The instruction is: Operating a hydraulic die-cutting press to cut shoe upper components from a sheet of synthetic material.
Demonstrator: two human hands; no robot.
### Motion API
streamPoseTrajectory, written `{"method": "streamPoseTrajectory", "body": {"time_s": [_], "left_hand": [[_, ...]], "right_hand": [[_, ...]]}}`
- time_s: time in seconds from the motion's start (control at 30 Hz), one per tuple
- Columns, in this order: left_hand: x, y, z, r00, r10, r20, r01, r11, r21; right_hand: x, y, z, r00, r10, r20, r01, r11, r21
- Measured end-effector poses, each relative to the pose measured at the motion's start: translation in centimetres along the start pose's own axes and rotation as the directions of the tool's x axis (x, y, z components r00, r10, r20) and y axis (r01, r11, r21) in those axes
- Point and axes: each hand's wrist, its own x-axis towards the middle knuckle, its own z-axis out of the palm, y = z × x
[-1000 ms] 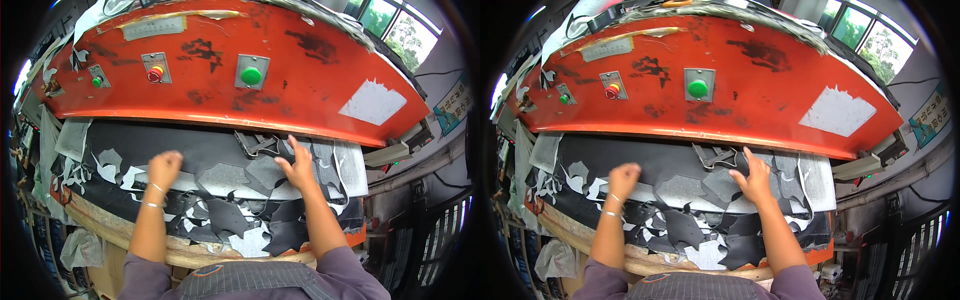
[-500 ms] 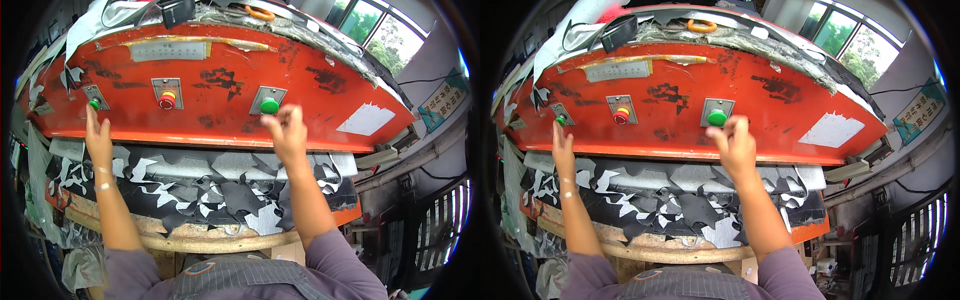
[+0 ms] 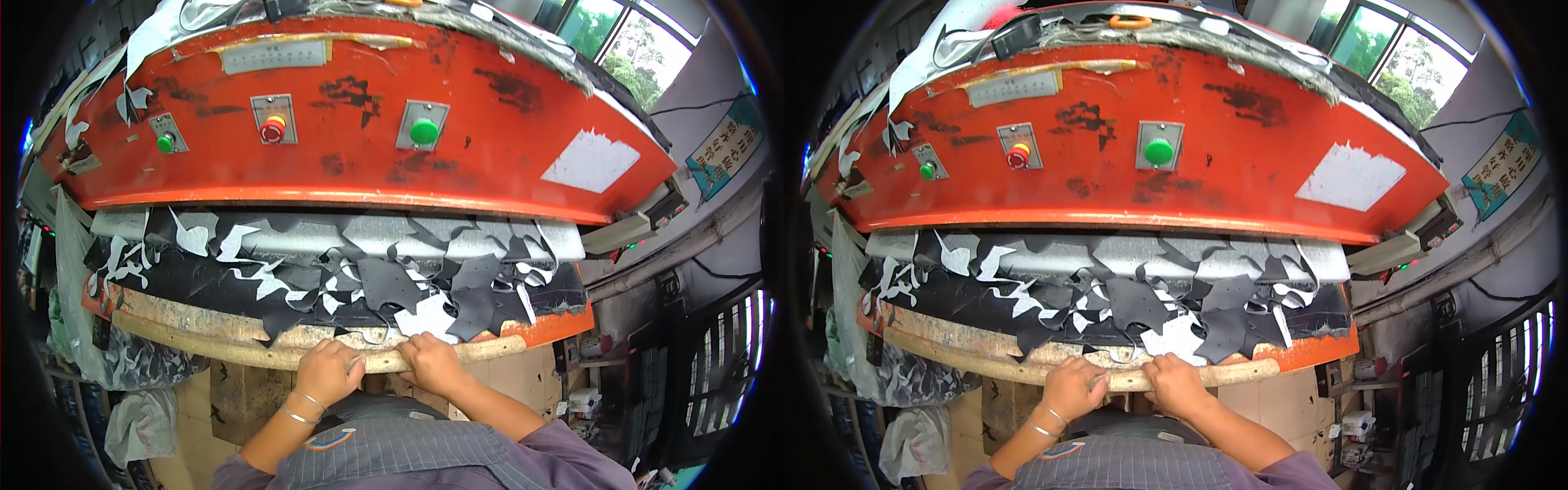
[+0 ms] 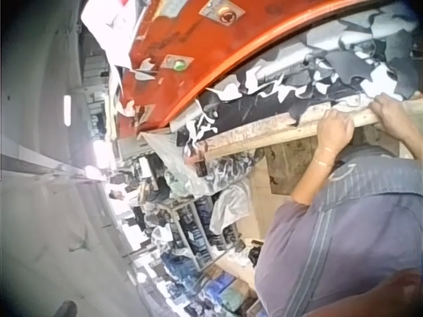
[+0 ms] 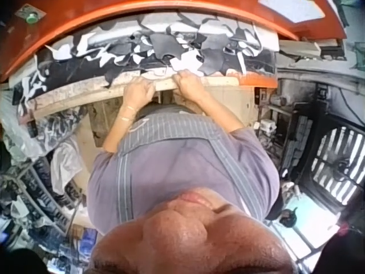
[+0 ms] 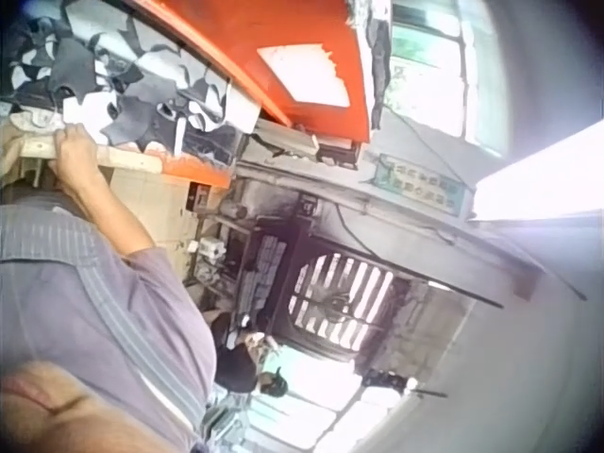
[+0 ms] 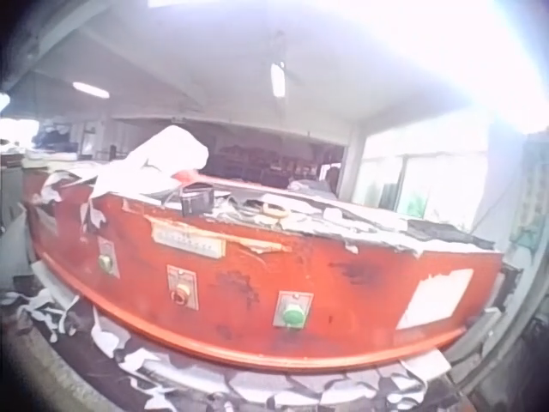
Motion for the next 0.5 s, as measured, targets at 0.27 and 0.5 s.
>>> {"method": "streamPoseTrajectory", "body": {"time_s": [0.27,0.5], "left_hand": [[2.5,-1.1,-1.3,0.967,-0.070,0.243,0.088,0.994,-0.066],[11.7,-4.5,0.9,0.922,-0.110,0.371,0.274,0.863,-0.424]], "right_hand": [[4.0,5.1,-4.7,0.937,-0.101,0.335,0.027,0.976,0.217],[18.6,22.2,-8.5,0.995,-0.066,-0.069,0.049,0.974,-0.222]]}}
